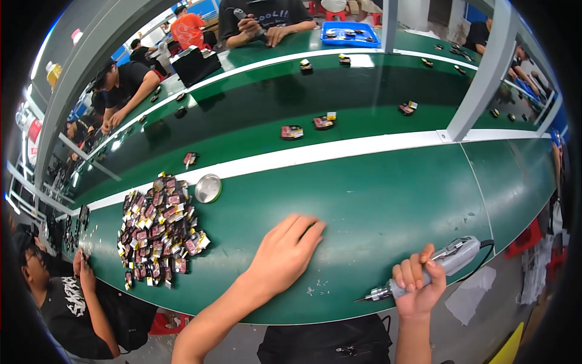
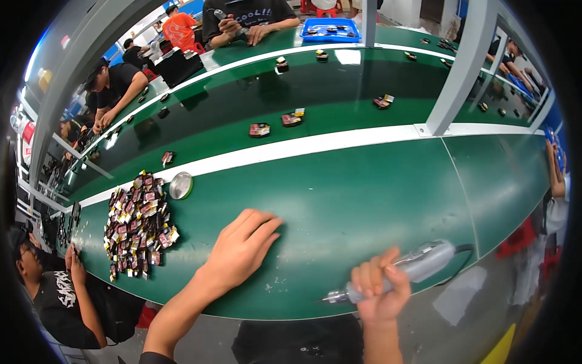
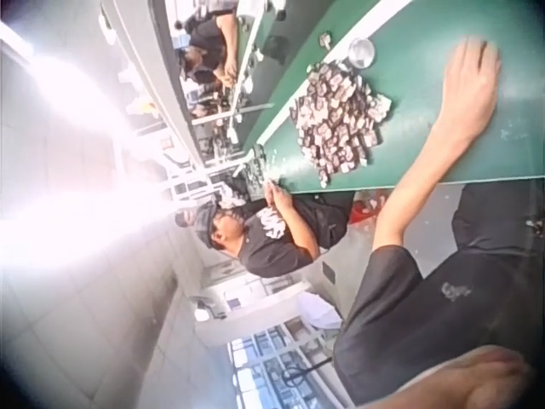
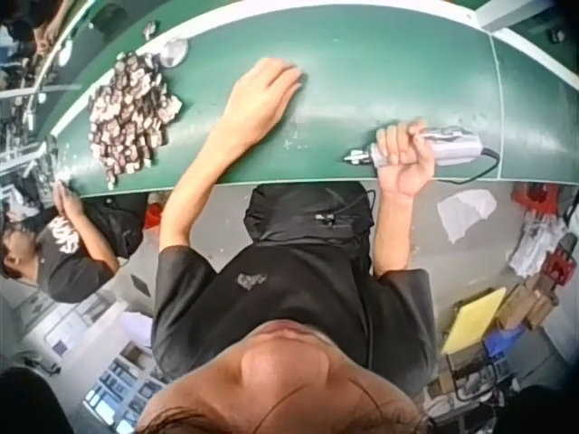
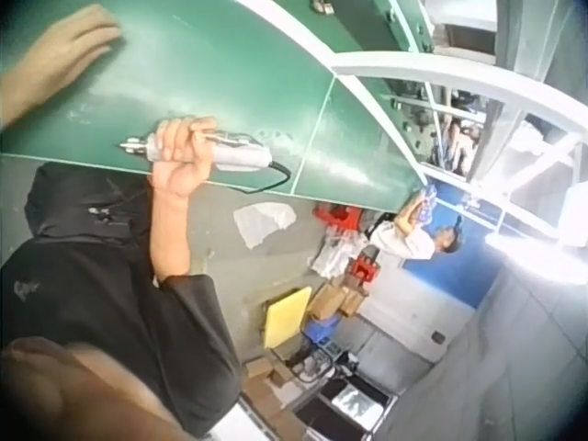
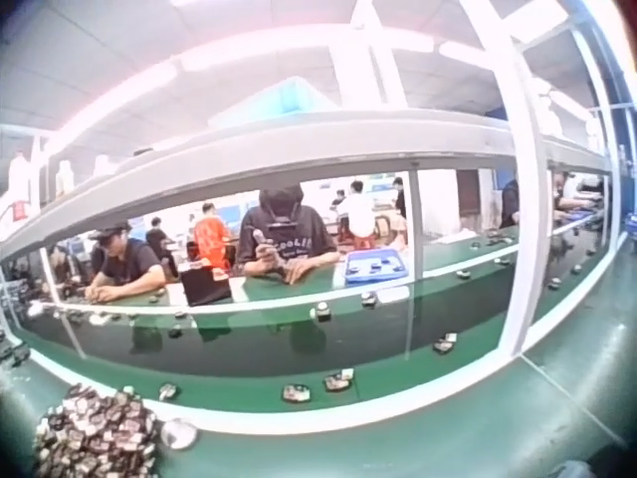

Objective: Assembling small electronic components using an electric screwdriver on an assembly line.

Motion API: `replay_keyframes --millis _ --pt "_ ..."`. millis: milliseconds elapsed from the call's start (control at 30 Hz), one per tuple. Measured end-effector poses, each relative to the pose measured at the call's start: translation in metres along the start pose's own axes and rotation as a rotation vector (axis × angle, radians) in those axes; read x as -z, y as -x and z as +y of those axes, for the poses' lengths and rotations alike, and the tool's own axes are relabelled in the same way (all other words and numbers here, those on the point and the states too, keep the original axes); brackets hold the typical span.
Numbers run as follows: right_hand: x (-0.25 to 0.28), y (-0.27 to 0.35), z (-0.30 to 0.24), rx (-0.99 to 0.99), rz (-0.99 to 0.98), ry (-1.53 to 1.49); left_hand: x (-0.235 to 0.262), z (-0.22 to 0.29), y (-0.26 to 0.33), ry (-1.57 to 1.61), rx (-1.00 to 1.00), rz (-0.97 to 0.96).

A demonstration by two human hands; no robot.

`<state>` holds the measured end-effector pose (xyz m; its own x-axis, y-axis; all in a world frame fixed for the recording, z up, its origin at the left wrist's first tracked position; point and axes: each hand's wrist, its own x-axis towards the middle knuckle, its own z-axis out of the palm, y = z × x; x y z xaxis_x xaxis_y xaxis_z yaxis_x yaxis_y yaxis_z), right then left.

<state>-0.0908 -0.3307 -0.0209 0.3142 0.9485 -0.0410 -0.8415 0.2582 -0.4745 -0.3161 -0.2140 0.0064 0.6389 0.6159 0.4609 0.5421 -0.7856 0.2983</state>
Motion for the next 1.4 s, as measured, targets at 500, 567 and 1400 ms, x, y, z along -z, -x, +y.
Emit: replay_keyframes --millis 500,567,1400 --pt "0.005 0.005 -0.005 -0.059 -0.033 -0.058 -0.007 -0.009 -0.01 -0.093 0.091 -0.063" --pt "0.007 0.003 -0.008 -0.05 -0.019 -0.067 0.006 -0.003 0.005 -0.03 0.158 -0.049" --pt "-0.099 0.026 0.067 0.0 -0.193 -0.1 0.04 0.066 0.135 1.279 0.719 0.344"
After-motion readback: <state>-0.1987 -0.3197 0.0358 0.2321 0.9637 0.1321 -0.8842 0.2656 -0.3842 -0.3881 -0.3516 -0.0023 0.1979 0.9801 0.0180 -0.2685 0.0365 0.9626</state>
